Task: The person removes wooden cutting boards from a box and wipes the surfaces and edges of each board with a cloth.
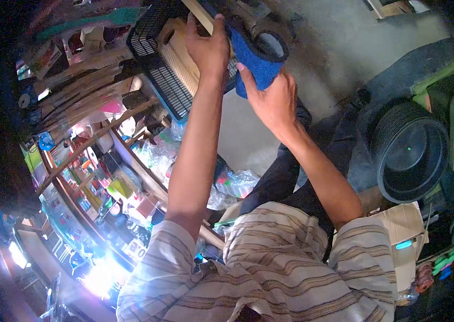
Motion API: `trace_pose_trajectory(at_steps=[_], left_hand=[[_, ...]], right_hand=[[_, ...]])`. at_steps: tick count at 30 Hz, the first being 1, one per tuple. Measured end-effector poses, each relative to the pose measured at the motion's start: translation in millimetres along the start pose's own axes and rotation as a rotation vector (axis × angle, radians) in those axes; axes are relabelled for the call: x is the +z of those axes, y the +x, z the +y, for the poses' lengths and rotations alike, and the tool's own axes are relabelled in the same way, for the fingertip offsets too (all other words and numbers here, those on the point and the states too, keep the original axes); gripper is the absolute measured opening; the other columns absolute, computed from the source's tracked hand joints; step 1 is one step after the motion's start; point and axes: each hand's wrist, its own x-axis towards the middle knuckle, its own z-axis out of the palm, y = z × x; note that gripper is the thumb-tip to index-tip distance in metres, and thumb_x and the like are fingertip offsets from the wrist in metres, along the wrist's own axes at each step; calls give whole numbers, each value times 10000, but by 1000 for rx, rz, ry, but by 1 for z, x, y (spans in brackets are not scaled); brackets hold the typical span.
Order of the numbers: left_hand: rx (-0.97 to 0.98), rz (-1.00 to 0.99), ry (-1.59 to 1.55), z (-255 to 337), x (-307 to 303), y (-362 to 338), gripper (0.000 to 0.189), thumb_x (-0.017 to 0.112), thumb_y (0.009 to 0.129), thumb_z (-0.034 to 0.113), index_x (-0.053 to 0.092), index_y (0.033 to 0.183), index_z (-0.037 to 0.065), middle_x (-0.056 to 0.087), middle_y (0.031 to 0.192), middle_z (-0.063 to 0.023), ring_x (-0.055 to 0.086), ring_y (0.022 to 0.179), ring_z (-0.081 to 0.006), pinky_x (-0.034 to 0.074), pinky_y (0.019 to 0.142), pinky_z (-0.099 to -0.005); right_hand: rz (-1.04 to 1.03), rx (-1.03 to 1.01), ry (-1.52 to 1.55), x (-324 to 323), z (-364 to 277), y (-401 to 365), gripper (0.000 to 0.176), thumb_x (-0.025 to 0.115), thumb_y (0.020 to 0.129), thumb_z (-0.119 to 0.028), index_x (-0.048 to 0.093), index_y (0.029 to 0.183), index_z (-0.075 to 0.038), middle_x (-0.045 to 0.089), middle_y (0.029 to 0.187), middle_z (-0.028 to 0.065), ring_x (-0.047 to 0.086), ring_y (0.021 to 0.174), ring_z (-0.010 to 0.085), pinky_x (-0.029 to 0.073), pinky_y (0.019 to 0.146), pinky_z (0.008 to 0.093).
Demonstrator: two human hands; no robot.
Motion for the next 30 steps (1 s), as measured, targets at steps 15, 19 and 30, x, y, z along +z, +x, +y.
trace_pose_trajectory(at_steps=[15, 19, 30], left_hand=[[230, -74, 81, 102, 25, -104, 414, 695, 990, 25, 563, 1382, 11, 536, 1294, -100, 591, 1089, -171, 498, 955, -323], [108, -275, -127, 126, 90, -110, 376, 666, 1009, 8, 584, 1376, 21, 532, 1287, -90, 607, 1050, -144, 536, 914, -303], [-207, -613, -278, 219, 291, -60, 325, 661, 1020, 97, 650, 1340, 39, 631, 1193, -46, 638, 1027, -141, 554, 872, -316]], right_hand=[[-157, 352, 479, -124, 15, 56, 286, 752, 1011, -237, 742, 1184, -9, 751, 1096, 9, 667, 995, 93, 554, 878, 306], [-110, 363, 425, -202, 0, 81, 278, 771, 999, -252, 751, 1147, -17, 758, 1045, 1, 669, 926, 81, 563, 823, 304], [119, 427, 428, -425, 0, 204, 298, 773, 983, -161, 728, 1250, -35, 750, 1190, 32, 692, 1065, 121, 556, 952, 329]])
